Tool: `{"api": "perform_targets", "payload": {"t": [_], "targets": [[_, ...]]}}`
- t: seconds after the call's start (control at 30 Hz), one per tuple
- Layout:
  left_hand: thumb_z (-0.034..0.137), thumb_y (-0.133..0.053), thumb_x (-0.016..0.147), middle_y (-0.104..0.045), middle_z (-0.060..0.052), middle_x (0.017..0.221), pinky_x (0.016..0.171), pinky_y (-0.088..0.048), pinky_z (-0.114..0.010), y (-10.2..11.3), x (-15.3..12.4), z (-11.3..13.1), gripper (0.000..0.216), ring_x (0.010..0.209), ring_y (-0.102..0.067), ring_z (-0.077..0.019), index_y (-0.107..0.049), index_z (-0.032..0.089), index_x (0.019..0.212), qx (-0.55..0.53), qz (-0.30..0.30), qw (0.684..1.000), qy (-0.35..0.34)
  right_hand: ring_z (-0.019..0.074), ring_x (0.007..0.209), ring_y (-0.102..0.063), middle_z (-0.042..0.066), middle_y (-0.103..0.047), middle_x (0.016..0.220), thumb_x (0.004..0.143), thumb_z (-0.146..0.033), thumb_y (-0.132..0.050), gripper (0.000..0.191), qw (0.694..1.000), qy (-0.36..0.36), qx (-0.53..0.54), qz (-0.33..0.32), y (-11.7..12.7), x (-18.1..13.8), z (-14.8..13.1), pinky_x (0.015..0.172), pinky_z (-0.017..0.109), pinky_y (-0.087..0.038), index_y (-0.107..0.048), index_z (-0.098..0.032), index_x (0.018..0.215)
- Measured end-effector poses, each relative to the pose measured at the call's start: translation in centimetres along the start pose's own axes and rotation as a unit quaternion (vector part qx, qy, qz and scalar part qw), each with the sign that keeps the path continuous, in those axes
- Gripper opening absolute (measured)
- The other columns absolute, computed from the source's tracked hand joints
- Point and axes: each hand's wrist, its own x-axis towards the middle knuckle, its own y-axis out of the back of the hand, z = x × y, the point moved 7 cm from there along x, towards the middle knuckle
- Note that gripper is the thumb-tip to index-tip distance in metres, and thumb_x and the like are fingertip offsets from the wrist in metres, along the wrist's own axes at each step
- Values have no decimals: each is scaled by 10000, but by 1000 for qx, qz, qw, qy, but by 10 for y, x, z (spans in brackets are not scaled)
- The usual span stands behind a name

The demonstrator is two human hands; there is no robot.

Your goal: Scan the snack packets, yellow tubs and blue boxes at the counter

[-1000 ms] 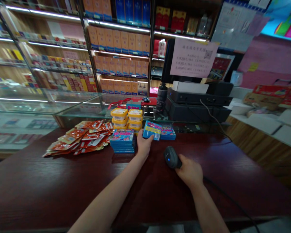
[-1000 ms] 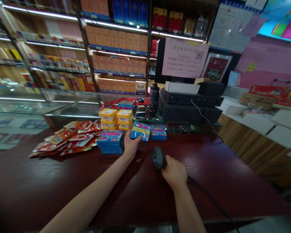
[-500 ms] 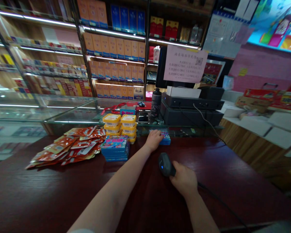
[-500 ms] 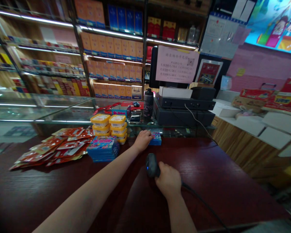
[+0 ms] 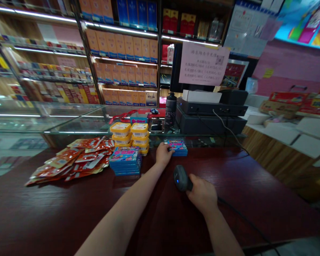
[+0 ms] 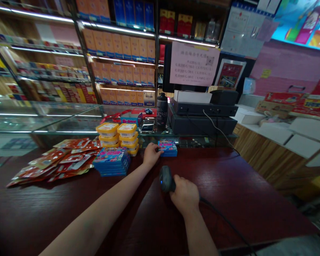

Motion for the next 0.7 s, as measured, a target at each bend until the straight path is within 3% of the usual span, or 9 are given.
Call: {"api": "perform_targets", "payload": {"t": [0.2, 0.33, 0.57, 0.7], "targets": [[189, -728, 697, -546, -37, 869, 776, -467, -296, -7, 0, 3, 156, 810, -568, -172, -689, 169, 846, 14, -15, 1000, 5, 188, 841, -654, 19, -686, 886, 761, -228, -580, 159, 1000, 0, -3, 2, 0, 0, 0, 657, 277, -371, -570, -235, 920], [172, -665, 749, -571, -67, 971, 860, -458, -339, 7, -11, 14, 281, 920, -567, -204, -672, 188, 1030, 42, -18, 998, -33, 195, 847, -658, 21, -690, 896, 763, -237, -569, 163, 1000, 3, -11, 5, 0, 0, 0, 661, 281, -370, -576, -233, 926], [173, -562, 817, -580, -71, 1097, 933, -437, -380, 73, -52, 60, 296, 1045, -523, -220, -655, 237, 1091, 87, -9, 983, -163, 217, 844, -671, 31, -700, 927, 794, -258, -547, 170, 1000, 12, -21, 3, 1, -5, -2, 619, 282, -353, -589, -233, 957], [195, -512, 860, -588, -63, 1151, 991, -397, -405, 124, -81, 57, 296, 1103, -505, -225, -651, 272, 1110, 135, 17, 971, -195, 217, 858, -671, 37, -708, 916, 791, -242, -549, 165, 1000, 8, -22, 7, 3, -10, -2, 624, 275, -351, -591, -236, 950]]}}
